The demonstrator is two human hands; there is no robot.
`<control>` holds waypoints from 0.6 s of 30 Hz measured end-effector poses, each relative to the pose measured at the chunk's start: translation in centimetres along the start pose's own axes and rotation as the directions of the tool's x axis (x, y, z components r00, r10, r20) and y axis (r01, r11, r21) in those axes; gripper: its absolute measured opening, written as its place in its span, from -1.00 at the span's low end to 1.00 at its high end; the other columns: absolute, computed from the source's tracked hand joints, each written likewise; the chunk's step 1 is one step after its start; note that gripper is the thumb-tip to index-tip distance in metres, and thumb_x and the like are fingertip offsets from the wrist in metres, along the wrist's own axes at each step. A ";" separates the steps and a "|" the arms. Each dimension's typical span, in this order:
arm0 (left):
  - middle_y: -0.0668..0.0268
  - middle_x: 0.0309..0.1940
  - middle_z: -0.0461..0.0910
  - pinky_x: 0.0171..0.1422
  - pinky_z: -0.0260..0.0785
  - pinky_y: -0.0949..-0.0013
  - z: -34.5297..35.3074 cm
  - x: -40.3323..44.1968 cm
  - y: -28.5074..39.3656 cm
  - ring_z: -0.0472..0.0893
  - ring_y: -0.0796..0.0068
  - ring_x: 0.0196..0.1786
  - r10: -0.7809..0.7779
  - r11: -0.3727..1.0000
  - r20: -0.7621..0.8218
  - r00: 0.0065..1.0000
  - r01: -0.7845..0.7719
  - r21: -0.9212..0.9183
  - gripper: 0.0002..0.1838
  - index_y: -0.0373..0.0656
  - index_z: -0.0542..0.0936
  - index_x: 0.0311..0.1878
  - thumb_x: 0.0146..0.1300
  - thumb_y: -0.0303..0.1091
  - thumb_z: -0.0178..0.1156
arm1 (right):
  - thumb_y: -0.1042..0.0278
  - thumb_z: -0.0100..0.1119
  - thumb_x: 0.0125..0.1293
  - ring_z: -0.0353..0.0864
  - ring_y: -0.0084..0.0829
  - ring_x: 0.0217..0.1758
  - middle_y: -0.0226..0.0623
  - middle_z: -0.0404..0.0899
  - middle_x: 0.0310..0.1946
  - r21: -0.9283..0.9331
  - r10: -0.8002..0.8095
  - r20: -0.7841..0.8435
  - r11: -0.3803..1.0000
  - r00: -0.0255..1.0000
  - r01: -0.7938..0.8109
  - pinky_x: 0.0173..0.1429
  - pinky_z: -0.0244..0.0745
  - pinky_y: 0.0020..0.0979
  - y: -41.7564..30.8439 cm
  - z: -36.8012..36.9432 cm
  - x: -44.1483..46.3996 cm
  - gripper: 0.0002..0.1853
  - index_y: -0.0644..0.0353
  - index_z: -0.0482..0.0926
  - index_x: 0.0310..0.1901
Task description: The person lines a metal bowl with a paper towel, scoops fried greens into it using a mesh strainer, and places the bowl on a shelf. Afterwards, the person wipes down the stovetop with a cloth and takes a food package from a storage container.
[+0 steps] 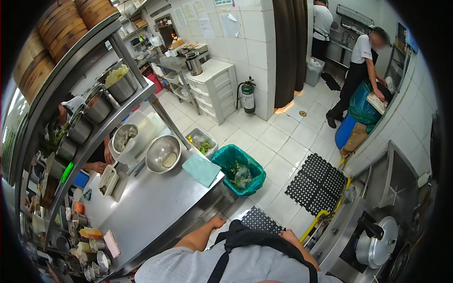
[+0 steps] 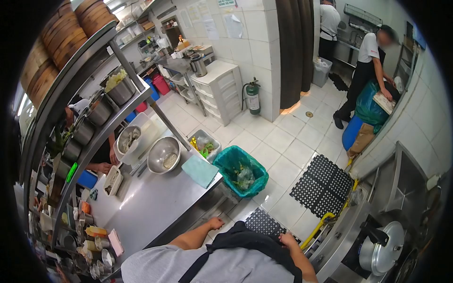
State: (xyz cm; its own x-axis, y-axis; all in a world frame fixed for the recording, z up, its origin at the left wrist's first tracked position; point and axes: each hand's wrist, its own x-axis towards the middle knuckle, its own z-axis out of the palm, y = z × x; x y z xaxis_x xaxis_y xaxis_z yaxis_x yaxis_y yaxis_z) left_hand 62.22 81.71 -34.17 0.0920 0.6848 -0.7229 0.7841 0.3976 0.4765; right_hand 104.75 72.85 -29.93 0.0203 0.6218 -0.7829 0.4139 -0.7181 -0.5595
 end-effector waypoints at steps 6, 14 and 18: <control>0.25 -0.68 0.54 -0.52 0.36 0.28 0.0 -1.0 -0.6 0.49 0.42 -0.64 0.008 0.996 -0.046 0.999 -0.013 -0.091 -0.69 -0.14 0.63 -0.40 0.08 -0.06 0.21 | 0.21 0.06 0.25 0.57 -0.33 -0.45 -0.22 0.55 -0.55 -0.034 0.009 -0.121 0.999 0.993 -0.013 -0.39 0.45 -0.25 1.1 0.6 0.5 -0.74 0.23 0.56 -0.42; 0.29 -0.70 0.53 -0.59 0.34 0.31 -0.9 -0.8 -1.6 0.46 0.45 -0.69 -0.044 0.996 -0.027 0.999 0.042 -0.084 -0.71 -0.13 0.66 -0.38 0.12 -0.09 0.17 | 0.15 0.08 0.14 0.67 -0.25 -0.23 -0.27 0.68 -0.39 -0.942 -0.481 0.145 0.200 0.864 0.269 -0.19 0.53 -0.21 11.3 -0.7 4.0 -0.77 0.05 0.67 -0.32; 0.30 -0.69 0.53 -0.58 0.36 0.31 -1.1 -0.1 -1.4 0.48 0.45 -0.68 -0.063 0.995 -0.019 0.998 0.062 -0.081 -0.69 -0.10 0.69 -0.28 0.14 -0.08 0.15 | 0.18 0.02 0.19 0.67 -0.26 -0.37 -0.21 0.65 -0.50 -0.857 -0.380 0.170 0.398 0.909 0.327 -0.28 0.53 -0.21 12.7 -1.8 2.9 -0.74 0.14 0.62 -0.47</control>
State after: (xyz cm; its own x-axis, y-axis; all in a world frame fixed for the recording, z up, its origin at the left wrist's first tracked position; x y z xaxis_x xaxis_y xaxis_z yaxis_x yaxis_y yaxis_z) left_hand 60.40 81.76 -34.22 0.0306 0.6696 -0.7421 0.7362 0.4871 0.4698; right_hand 111.67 66.09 -38.77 -0.2939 0.7850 -0.5453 0.9514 0.1853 -0.2461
